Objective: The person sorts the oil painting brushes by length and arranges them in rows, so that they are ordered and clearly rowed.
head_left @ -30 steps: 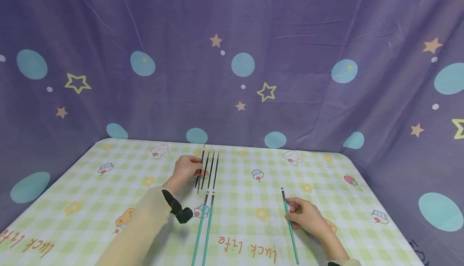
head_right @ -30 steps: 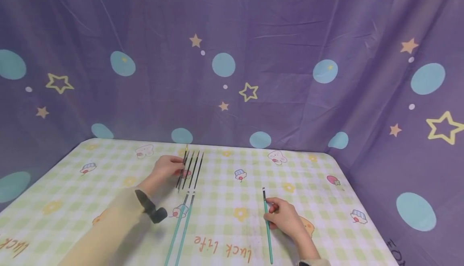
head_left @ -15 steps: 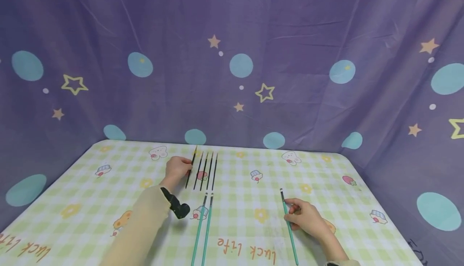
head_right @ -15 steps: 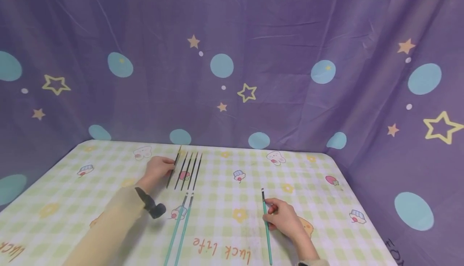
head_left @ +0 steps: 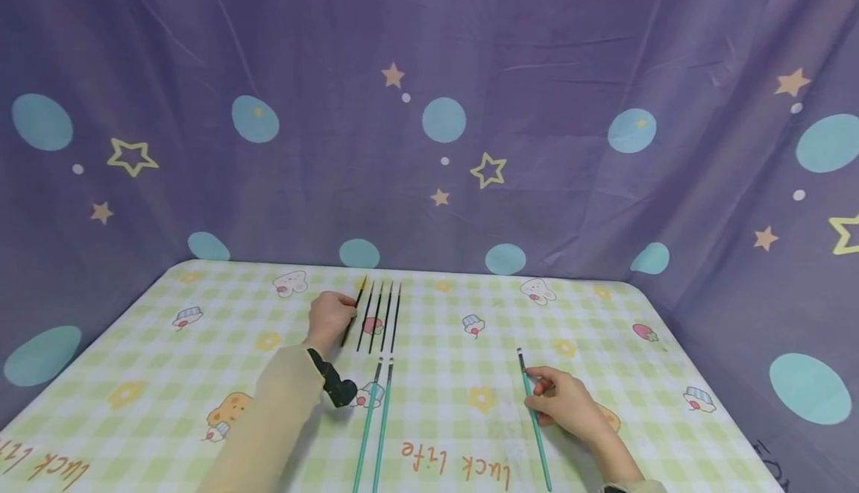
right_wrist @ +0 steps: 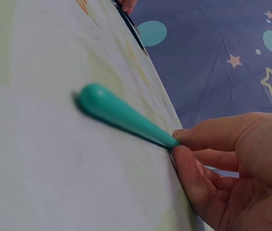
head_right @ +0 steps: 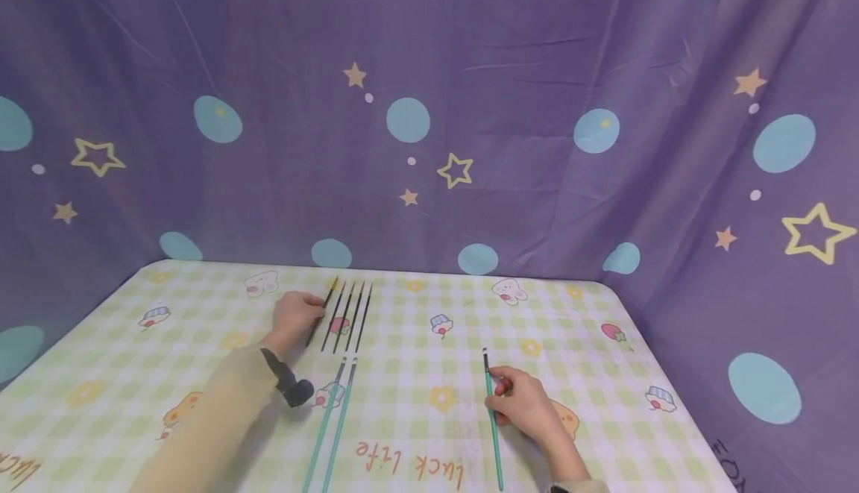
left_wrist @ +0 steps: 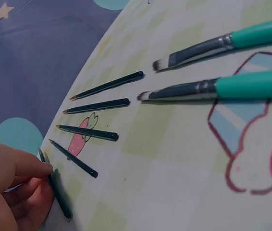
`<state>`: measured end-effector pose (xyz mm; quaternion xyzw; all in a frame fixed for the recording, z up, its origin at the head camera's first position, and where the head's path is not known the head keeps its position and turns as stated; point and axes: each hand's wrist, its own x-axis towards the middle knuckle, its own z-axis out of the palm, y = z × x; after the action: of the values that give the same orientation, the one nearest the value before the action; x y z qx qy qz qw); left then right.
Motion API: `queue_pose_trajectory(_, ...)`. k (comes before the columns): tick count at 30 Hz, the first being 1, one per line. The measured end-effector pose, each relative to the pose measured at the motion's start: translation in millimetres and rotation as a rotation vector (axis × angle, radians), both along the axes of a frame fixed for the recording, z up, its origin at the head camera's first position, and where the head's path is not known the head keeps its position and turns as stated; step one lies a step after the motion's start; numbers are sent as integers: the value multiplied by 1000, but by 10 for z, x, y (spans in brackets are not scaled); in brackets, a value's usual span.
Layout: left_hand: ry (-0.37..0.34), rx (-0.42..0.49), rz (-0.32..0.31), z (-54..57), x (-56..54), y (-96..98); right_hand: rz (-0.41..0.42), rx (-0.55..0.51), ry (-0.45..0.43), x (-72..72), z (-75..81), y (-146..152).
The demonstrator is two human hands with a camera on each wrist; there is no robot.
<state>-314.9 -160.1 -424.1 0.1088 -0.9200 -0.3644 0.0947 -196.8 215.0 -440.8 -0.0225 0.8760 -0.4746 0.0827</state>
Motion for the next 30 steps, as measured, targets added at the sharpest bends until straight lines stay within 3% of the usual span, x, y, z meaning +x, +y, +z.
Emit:
queue_pose_trajectory(6, 23, -63, 1, -12, -4, 37, -17, 83, 26, 20, 34, -37)
queue_pose_trajectory(17, 16, -78, 0, -4, 32, 34, -58, 243, 57, 3, 62, -129)
queue_pose_trajectory(30, -9, -86, -30, -18, 7, -30, -77, 236, 66, -6, 94, -195)
